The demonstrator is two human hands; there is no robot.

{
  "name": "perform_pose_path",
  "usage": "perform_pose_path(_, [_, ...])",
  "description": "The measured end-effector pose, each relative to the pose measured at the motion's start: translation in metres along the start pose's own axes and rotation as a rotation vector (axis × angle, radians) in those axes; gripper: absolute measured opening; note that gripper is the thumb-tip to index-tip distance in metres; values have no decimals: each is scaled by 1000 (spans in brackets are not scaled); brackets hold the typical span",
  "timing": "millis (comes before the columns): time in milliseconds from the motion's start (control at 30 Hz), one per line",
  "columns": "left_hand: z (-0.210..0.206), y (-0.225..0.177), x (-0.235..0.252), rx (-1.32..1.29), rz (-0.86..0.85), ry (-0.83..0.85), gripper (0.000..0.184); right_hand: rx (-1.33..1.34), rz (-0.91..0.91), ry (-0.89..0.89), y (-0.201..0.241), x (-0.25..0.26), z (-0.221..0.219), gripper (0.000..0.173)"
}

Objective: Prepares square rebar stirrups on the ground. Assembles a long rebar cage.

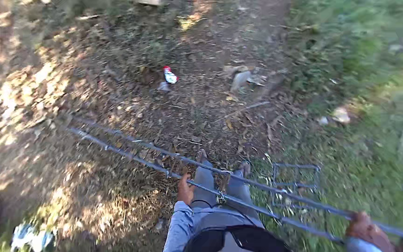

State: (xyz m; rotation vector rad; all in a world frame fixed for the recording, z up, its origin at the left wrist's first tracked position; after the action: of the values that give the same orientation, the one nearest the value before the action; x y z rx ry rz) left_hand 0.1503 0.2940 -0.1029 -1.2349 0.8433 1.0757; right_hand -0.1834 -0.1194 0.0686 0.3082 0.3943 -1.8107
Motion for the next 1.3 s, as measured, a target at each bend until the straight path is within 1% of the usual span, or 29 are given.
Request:
perform_pose_path(67, [-9, 9, -14, 34, -51, 35, 11, 7, 14, 15, -20, 10, 3, 70])
perform_pose_path(133, [-18, 12, -33, 51, -112, 79, 10, -1, -48, 85, -26, 12, 13, 71])
perform_pose_path(200, [-28, 9, -52, 81, -190, 100, 13, 85, -80, 125, -39, 21, 16, 71])
perform_pose_path(267, [-36, 5, -71, 114, -250, 101, 10, 182, -94, 145, -64, 35, 8, 69])
perform_pose_path(367, [-57, -2, -106, 157, -351, 94, 11, 307, -111, 177, -95, 58, -1, 68])
perform_pose_path(433, [-72, -6, -135, 183, -419, 131, 15, 398, -136, 189, -115, 73, -9, 68])
perform_pose_path(533, [-99, -13, -181, 206, -559, 181, 13, 584, -172, 181, -138, 97, -19, 68])
perform_pose_path(600, [-121, -15, -216, 232, -643, 233, 13, 708, -195, 161, -155, 114, -30, 69])
perform_pose_path(700, [-156, -14, -277, 224, -784, 326, 17, 840, -233, 164, -178, 139, -37, 72])
perform_pose_path(800, [-187, -9, -337, 239, -907, 454, 28, 951, -268, 146, -198, 161, -39, 73])
perform_pose_path(833, [-198, -6, -359, 224, -945, 480, 39, 993, -283, 137, -205, 166, -36, 73])
perform_pose_path(933, [-227, 4, -417, 221, -1054, 623, 82, 1093, -316, 116, -224, 181, -25, 73])
perform_pose_path(967, [-237, 7, -432, 237, -1102, 673, 90, 1120, -327, 110, -230, 184, -21, 74])
perform_pose_path(1000, [-248, 9, -447, 253, -1159, 721, 95, 1158, -343, 82, -236, 187, -20, 74])
perform_pose_path(1067, [-272, 8, -464, 236, -1237, 821, 97, 1221, -393, 50, -247, 192, -19, 74])
perform_pose_path(1133, [-304, 3, -471, 188, -1278, 956, 89, 1298, -463, 4, -253, 197, -22, 73])
perform_pose_path(1167, [-321, 2, -475, 164, -1257, 1053, 86, 1342, -500, -20, -254, 197, -24, 72])
perform_pose_path(1233, [-354, 1, -484, 175, -1178, 1264, 90, 1401, -574, -42, -254, 198, -30, 72])
perform_pose_path(1300, [-385, 3, -496, 199, -1141, 1356, 90, 1437, -623, -68, -253, 205, -34, 72])
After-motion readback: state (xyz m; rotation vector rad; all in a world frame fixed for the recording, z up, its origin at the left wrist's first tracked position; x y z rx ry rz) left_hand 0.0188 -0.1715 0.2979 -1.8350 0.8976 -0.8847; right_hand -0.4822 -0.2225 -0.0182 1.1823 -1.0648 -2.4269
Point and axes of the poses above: each hand's wrist, its own x-axis towards the middle knuckle, its own z-axis out of the back of the hand, y = z × x, the point moved 3 cm from there along x, towards the middle knuckle, and after that the axes turned 6 degrees about x, right-handed, at the moved point
